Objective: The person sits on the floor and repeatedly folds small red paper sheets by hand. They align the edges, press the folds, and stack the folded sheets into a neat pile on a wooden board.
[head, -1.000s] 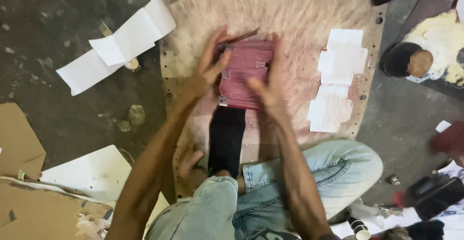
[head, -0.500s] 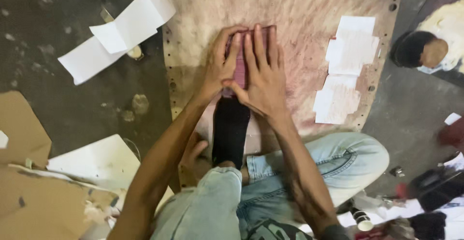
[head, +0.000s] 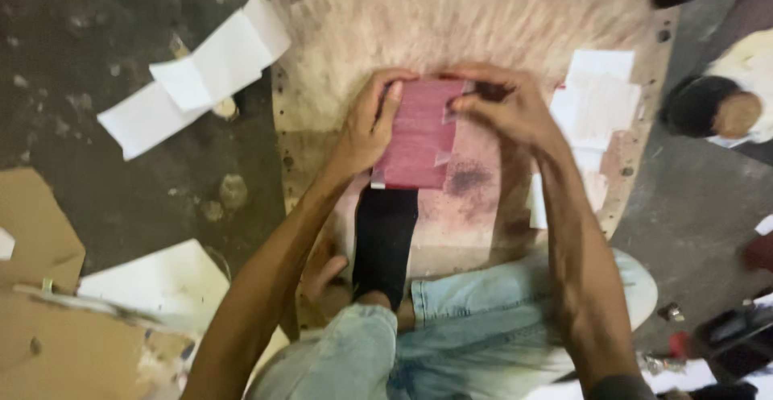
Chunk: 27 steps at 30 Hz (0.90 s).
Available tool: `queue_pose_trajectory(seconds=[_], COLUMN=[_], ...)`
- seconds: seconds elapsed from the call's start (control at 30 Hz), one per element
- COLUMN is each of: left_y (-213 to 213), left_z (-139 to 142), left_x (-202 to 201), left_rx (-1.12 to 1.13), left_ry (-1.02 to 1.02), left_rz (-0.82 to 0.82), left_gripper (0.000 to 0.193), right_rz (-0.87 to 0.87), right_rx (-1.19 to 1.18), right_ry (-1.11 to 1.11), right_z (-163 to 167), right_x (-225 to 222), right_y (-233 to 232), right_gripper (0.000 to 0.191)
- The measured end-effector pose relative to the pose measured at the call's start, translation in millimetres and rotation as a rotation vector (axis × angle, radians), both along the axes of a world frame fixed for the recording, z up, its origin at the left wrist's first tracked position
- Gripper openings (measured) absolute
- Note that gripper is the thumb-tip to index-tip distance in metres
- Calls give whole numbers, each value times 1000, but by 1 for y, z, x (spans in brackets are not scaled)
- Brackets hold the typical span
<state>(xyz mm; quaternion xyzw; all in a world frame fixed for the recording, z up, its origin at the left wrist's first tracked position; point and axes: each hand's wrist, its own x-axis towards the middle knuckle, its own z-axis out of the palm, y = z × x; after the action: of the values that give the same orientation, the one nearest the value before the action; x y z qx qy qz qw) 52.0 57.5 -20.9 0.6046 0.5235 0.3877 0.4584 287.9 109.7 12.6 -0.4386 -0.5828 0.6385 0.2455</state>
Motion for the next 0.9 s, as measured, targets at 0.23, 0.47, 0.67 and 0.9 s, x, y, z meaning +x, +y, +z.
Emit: queue_pose_trajectory(seconds=[0.23,0.47,0.67,0.9], left_y=[-2,11,44,37], left_z=[-2,-2,14,29], left_x=[-4,-25,-27,-3], left_rx=[71,-117,-80,-9], left_ry=[14,-230,236,239], left_rz=[-51,-195,-139,91], left_gripper=[43,74,75,45], right_rz=[-64,-306,-44,-337], right_rx=[117,-140,241,665], right_ry=[-21,-84,-21,-549], right_z=[-2,-5,-9,-7], right_x=[-4,-20,-19,-52], right_y=[16,16,11,-4], right_gripper=[45,42,64,43])
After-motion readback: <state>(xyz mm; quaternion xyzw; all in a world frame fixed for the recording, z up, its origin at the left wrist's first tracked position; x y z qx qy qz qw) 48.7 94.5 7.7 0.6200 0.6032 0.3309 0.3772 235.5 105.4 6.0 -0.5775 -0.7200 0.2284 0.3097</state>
